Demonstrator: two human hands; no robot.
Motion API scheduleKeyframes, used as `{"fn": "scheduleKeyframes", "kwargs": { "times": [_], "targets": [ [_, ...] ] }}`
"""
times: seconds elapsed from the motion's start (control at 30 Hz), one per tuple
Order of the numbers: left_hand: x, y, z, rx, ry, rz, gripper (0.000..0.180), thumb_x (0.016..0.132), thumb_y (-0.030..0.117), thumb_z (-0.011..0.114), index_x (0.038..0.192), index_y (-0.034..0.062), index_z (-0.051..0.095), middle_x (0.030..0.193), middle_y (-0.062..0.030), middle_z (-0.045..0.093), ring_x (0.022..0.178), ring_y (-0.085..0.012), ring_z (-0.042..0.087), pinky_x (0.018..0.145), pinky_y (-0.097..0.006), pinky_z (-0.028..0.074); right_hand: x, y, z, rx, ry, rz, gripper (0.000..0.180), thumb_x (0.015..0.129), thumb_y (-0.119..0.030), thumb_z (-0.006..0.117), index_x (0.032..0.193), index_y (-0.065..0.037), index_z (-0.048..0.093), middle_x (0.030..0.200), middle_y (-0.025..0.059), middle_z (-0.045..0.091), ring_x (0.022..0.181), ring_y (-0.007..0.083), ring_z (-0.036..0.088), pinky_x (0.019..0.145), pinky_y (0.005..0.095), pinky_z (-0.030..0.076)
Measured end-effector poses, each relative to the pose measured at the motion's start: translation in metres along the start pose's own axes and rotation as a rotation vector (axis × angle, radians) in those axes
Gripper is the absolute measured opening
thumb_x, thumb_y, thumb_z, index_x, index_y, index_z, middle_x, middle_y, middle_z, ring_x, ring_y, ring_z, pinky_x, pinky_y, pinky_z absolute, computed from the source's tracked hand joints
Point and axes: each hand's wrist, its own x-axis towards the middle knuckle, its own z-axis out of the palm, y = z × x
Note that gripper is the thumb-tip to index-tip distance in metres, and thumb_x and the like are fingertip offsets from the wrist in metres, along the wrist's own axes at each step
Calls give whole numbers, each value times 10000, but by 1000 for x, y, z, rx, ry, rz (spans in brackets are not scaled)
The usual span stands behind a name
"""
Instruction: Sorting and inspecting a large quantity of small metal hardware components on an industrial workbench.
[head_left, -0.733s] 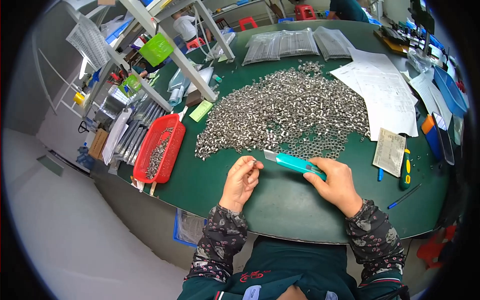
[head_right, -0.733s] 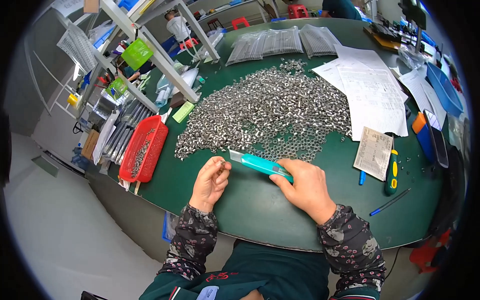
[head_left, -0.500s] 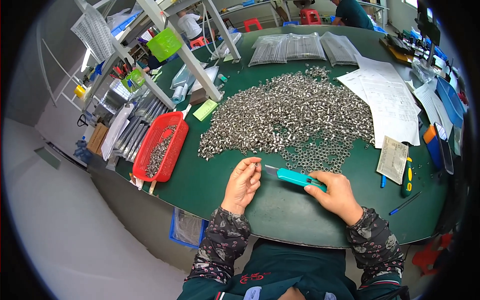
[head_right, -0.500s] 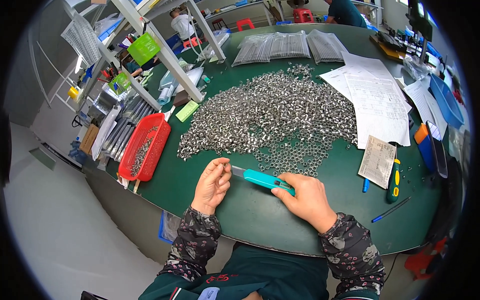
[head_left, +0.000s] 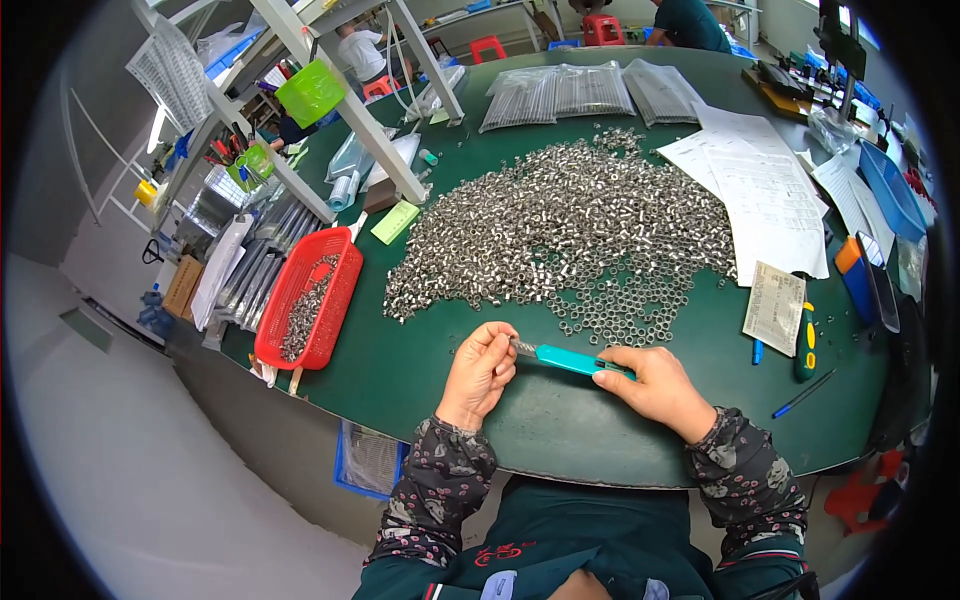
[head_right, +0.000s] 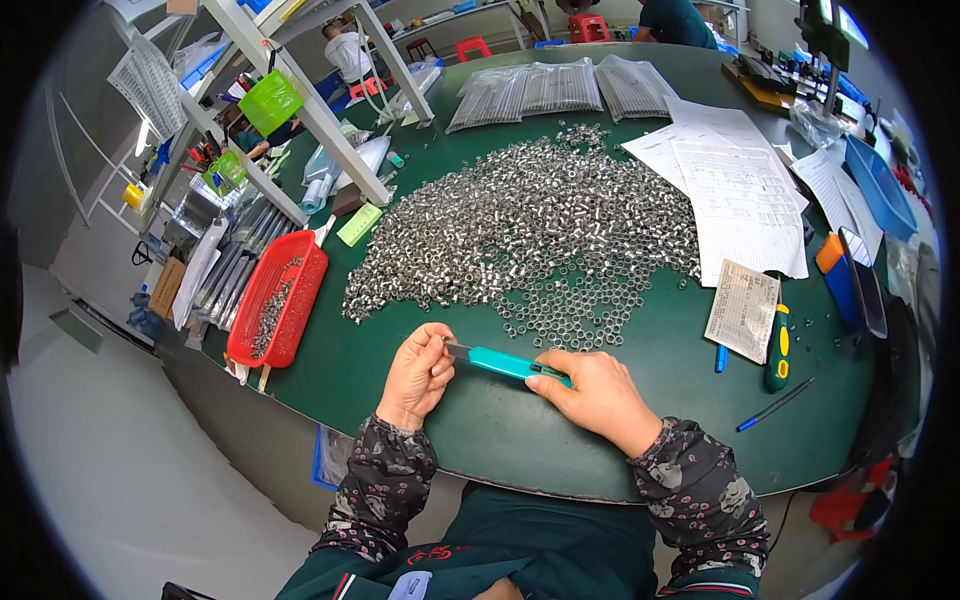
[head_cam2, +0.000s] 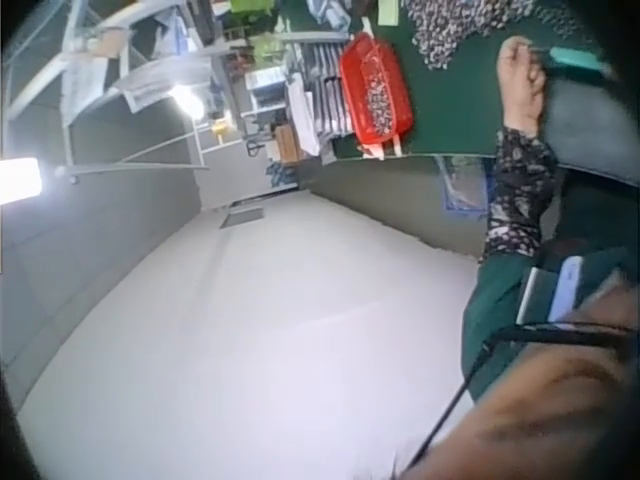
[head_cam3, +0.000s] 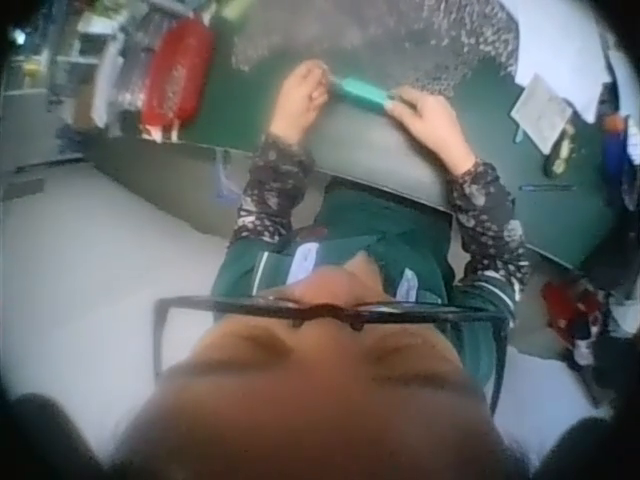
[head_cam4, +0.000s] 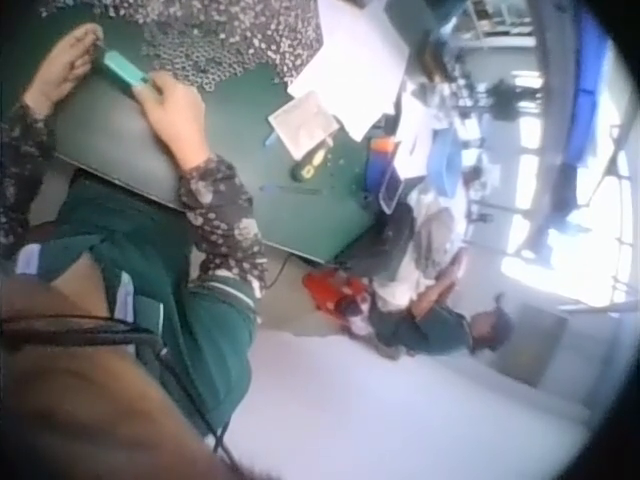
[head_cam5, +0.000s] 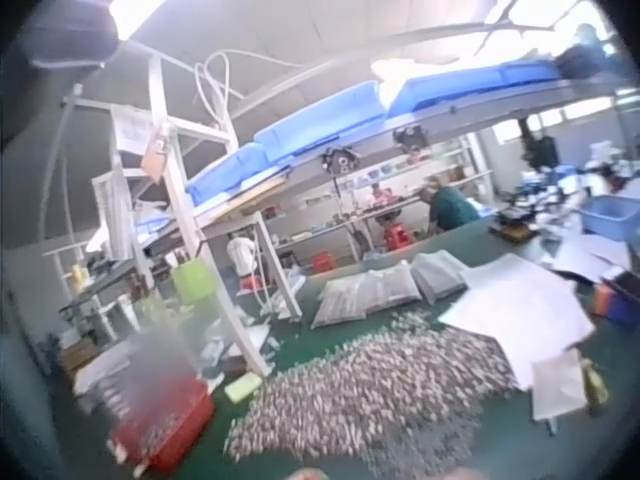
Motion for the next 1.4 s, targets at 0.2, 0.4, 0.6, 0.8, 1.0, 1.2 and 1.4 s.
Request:
{"fn": "scheduleKeyframes", "kwargs": {
  "times": [0.2,0.4,0.6,0.8,1.0,1.2,1.4],
  "targets": [
    [-2,-1,1,33,-19,14,118,898,144,514,934,36,545,714,-3,507,493,-23,353,383,-146,242,-3,-6,-1,-106,106,-87,288,796,-330,586,911,-70,635,726,152,609,671,326,584,584,408,442],
    [-2,0,1,127,51,4,138,909,178,502,901,46,540,642,14,463,469,-15,334,388,-149,237,-3,-7,-1,-213,144,-139,278,783,-290,597,945,-64,624,786,147,617,710,328,590,617,403,455],
    [-3,1,4,194,76,-15,176,920,220,483,869,58,529,633,16,455,462,-13,328,390,-151,239,-3,-7,-2,-268,182,-190,280,781,-292,600,940,-63,623,772,132,612,698,317,587,600,396,453],
    [-3,1,4,206,64,-36,211,926,251,468,852,61,522,624,18,447,459,-13,324,390,-153,236,-3,-4,-4,-310,208,-242,259,779,-299,598,915,-78,621,723,106,592,678,288,584,579,392,453],
    [-4,4,-1,209,-10,-96,231,931,254,456,833,52,513,633,20,448,454,-3,308,390,-153,241,-3,-3,-10,-326,204,-285,255,767,-302,608,897,-84,626,711,97,588,668,281,582,573,386,450],
    [-7,10,-3,204,-120,-197,229,928,236,458,811,45,506,652,20,451,459,-1,304,398,-145,248,-3,-6,-19,-450,260,-409,241,716,-283,652,869,-99,623,653,65,545,639,251,570,554,381,437],
    [-7,15,-2,256,-216,-305,244,915,253,484,789,46,505,678,13,467,481,2,308,414,-133,251,-2,-10,-30,-573,321,-523,263,666,-248,676,877,-115,593,661,38,454,650,215,488,586,349,367]
  ]
}}
